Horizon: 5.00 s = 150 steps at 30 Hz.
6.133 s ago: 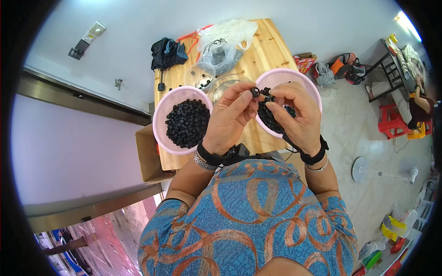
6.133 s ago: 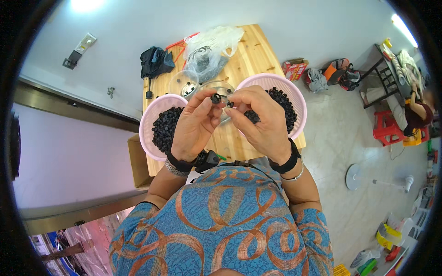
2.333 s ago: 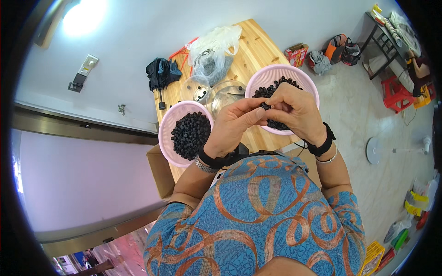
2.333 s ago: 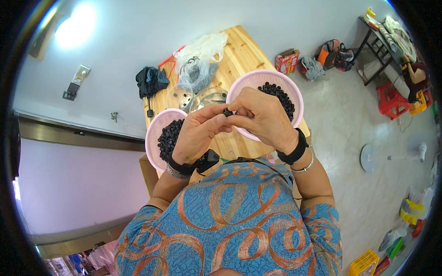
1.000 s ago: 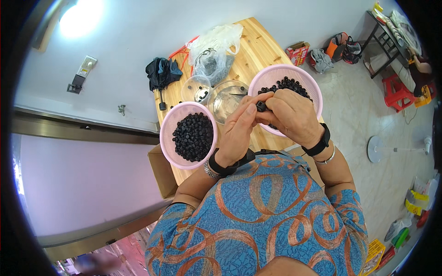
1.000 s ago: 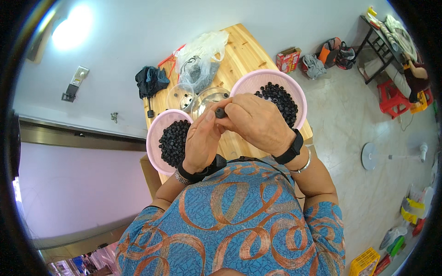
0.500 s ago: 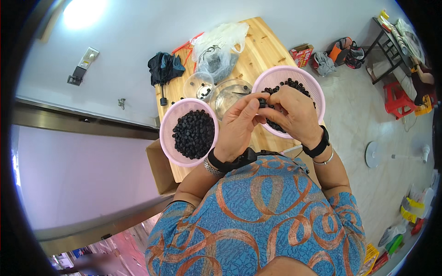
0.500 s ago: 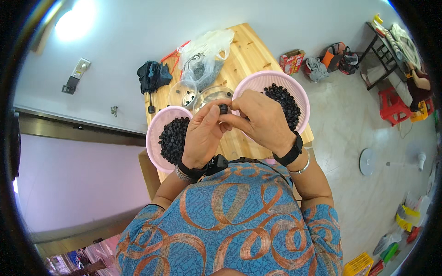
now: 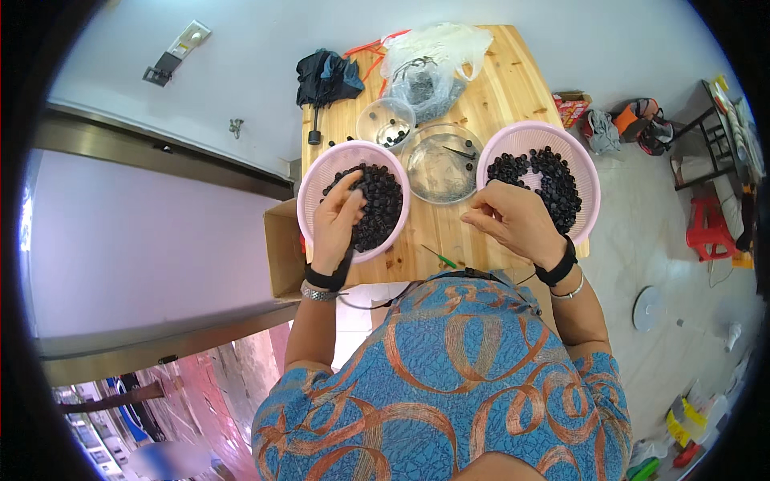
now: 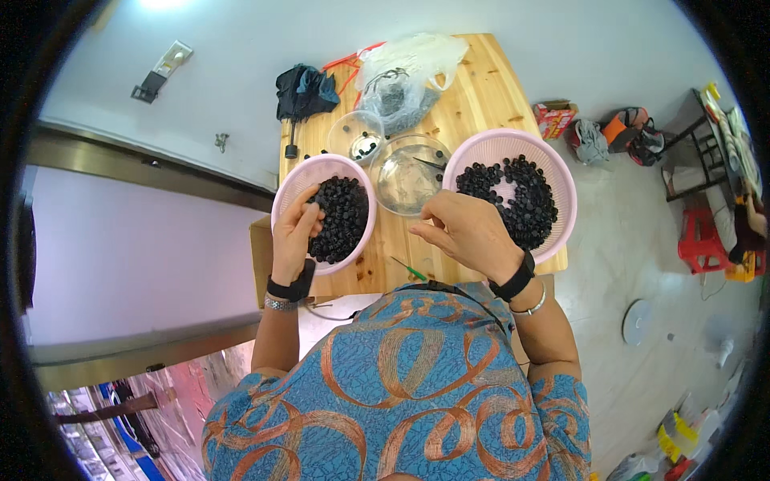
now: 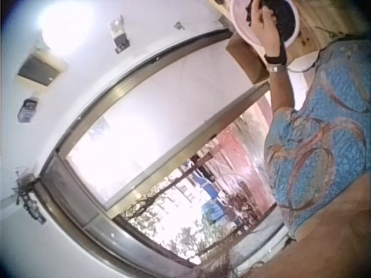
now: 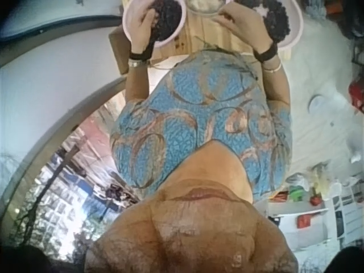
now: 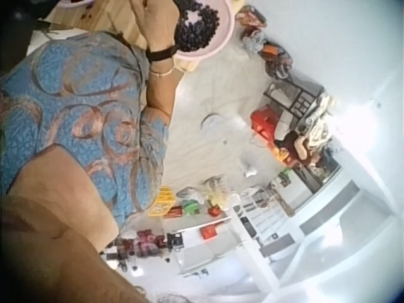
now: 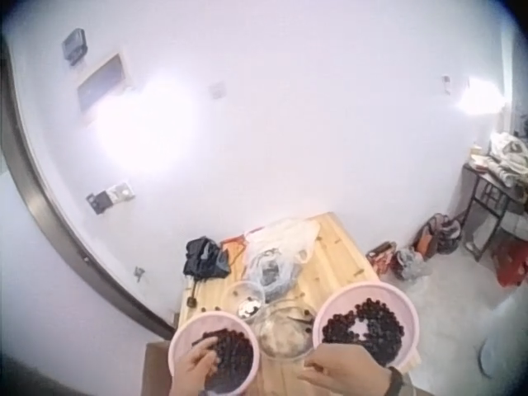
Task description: The recorder is sorting and assembling small black circular plastic components by hand.
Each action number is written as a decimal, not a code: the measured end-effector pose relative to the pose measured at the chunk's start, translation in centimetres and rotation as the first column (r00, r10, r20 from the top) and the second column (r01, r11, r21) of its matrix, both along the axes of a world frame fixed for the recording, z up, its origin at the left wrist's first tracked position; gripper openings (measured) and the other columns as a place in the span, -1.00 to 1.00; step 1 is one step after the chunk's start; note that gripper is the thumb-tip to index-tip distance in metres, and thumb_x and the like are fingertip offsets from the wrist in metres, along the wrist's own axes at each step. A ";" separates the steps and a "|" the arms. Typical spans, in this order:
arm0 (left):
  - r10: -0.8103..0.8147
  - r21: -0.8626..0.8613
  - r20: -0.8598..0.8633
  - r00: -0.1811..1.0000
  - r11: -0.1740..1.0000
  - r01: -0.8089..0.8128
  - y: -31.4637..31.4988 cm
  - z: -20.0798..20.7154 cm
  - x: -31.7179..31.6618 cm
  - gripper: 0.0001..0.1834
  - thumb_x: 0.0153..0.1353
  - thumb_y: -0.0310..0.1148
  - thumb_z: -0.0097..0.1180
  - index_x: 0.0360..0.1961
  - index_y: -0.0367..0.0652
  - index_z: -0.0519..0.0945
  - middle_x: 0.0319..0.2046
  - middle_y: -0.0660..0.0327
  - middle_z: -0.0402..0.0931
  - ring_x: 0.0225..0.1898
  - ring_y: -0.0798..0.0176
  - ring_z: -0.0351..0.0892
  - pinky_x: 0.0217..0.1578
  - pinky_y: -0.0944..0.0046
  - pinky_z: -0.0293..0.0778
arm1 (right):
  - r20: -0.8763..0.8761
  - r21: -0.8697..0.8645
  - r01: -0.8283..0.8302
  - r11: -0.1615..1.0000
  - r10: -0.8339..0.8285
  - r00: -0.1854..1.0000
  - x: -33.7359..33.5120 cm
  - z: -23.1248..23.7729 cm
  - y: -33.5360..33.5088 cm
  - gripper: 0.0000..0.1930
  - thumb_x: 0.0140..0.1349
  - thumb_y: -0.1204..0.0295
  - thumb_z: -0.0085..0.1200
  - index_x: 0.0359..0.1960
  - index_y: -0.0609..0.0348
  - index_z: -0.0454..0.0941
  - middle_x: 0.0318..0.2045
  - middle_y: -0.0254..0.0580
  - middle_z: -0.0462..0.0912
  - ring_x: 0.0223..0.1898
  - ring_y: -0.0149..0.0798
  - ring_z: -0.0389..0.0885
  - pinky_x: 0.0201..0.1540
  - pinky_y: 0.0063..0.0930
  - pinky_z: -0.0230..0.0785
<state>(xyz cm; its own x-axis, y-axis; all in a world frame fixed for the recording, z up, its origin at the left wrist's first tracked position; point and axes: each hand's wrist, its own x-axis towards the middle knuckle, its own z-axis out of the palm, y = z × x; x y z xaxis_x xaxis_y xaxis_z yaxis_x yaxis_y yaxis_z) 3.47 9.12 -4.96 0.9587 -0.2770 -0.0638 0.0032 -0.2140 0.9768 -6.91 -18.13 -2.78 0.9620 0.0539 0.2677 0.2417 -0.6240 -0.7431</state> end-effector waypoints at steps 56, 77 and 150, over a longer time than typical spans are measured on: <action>0.157 -0.397 -0.418 0.895 0.854 -0.335 1.2 -1.6 -0.9 -0.70 0.28 -0.45 -0.11 0.02 -0.27 0.39 -0.28 0.21 0.50 -0.34 0.44 0.45 -0.32 0.47 0.41 | -0.309 0.893 0.023 0.450 0.576 0.757 16.7 -7.4 8.2 -0.77 0.13 0.57 0.04 -0.14 0.25 0.47 -0.21 -0.25 0.54 -0.25 -0.46 0.51 -0.20 -0.61 0.39; -0.163 -0.621 -0.608 0.777 0.707 -0.338 -1.3 -4.5 -3.8 -0.84 0.20 -0.51 0.01 -0.18 -0.22 0.48 -0.30 0.22 0.51 -0.31 0.42 0.51 -0.34 0.53 0.45 | -0.408 -0.500 -0.302 0.811 0.087 0.909 12.9 -10.6 3.0 -0.77 -0.01 0.35 0.08 -0.32 0.18 0.55 -0.37 -0.03 0.58 -0.29 -0.07 0.56 -0.23 -0.30 0.42; -0.263 -0.541 -0.321 0.910 0.839 0.052 -7.0 -3.4 3.3 -0.85 0.15 -0.42 0.11 -0.24 -0.20 0.52 -0.45 0.38 0.47 -0.49 0.57 0.40 -0.45 0.55 0.39 | -0.345 0.845 0.125 0.519 0.351 0.871 9.9 -4.6 2.6 -0.84 0.18 0.53 0.04 -0.21 0.27 0.48 -0.35 -0.28 0.57 -0.38 -0.50 0.52 -0.33 -0.65 0.43</action>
<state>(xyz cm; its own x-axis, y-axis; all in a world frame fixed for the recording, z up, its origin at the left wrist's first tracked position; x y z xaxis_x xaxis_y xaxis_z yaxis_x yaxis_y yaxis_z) 6.72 2.11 -8.34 0.8318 -0.5149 -0.2073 0.3938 0.2843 0.8742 3.00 -15.55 -7.35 0.9717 0.1569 -0.1767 -0.2211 0.3397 -0.9142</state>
